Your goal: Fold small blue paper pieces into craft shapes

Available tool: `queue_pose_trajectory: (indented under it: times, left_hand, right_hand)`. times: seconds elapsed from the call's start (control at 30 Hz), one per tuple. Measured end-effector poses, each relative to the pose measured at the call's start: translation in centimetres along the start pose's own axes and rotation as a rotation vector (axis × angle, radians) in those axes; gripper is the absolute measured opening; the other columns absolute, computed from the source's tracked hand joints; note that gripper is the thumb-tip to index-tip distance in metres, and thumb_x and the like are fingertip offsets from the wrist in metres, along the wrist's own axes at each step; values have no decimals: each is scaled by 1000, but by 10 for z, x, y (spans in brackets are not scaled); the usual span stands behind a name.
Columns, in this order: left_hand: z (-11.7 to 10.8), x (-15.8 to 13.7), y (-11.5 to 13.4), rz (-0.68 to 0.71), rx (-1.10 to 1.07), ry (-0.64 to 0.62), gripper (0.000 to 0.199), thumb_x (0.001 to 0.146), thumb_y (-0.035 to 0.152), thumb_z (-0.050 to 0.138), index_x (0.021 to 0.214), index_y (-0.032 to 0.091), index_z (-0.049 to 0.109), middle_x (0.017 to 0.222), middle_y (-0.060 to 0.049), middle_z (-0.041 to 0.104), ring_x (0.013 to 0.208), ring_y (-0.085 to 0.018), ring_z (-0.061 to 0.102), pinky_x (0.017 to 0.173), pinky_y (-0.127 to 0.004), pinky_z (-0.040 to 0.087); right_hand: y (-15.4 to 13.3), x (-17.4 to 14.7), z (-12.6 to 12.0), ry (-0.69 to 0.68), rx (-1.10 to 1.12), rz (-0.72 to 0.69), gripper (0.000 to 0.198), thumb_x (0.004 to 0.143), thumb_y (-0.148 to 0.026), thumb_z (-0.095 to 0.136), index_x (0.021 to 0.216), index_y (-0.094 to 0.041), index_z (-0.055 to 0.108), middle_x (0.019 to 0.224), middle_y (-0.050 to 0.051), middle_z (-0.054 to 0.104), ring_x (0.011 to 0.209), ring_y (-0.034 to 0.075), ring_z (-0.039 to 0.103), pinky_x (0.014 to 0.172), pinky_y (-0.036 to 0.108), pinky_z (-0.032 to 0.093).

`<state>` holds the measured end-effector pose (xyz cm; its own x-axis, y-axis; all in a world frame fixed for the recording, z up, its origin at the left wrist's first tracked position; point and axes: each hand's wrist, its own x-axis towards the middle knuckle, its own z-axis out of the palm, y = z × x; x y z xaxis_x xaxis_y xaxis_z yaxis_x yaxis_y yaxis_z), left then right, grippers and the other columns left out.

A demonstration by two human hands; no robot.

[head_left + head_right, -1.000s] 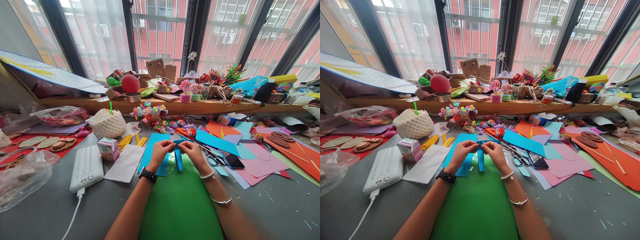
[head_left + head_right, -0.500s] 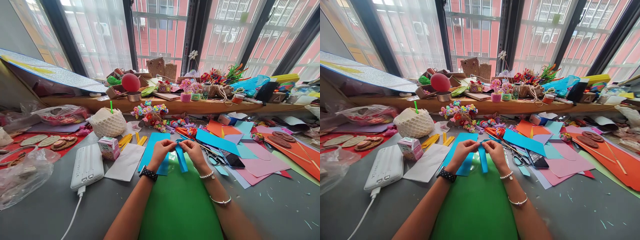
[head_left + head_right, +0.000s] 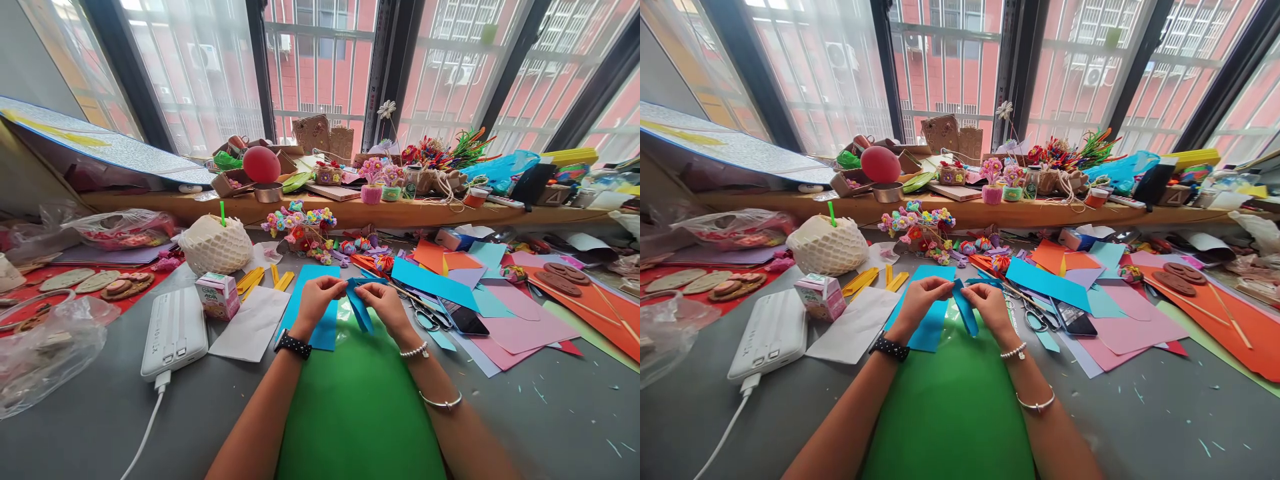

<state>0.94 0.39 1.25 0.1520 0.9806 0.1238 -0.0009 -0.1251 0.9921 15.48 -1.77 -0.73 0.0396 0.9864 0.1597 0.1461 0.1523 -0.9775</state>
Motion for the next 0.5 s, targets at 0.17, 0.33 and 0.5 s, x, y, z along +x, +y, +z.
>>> queue_pose_trajectory:
  times: [0.17,0.33,0.5]
  left_hand:
    - [0,1,-2,39,-39,79,22,58,34,64,65,12,61,56,-2,60,57,-13,57,58,-23,46]
    - [2,-1,-3,-54,-72,-42,22,56,32,65,63,13,60,57,-1,60,57,-12,57,58,-22,45]
    - [4,-1,-5,-77,-17,-111,22,55,33,65,59,12,59,54,-1,59,54,-12,55,56,-22,44]
  right_hand:
    - [0,0,1,11,-23,4,26,61,-39,60,65,-13,60,58,0,56,52,10,44,48,21,33]
    - [2,0,0,39,-34,-13,26,62,-39,59,62,-13,58,56,0,54,49,9,42,45,21,30]
    - [3,1,1,39,-6,-5,28,62,-41,58,65,-13,59,60,1,56,52,10,45,48,21,33]
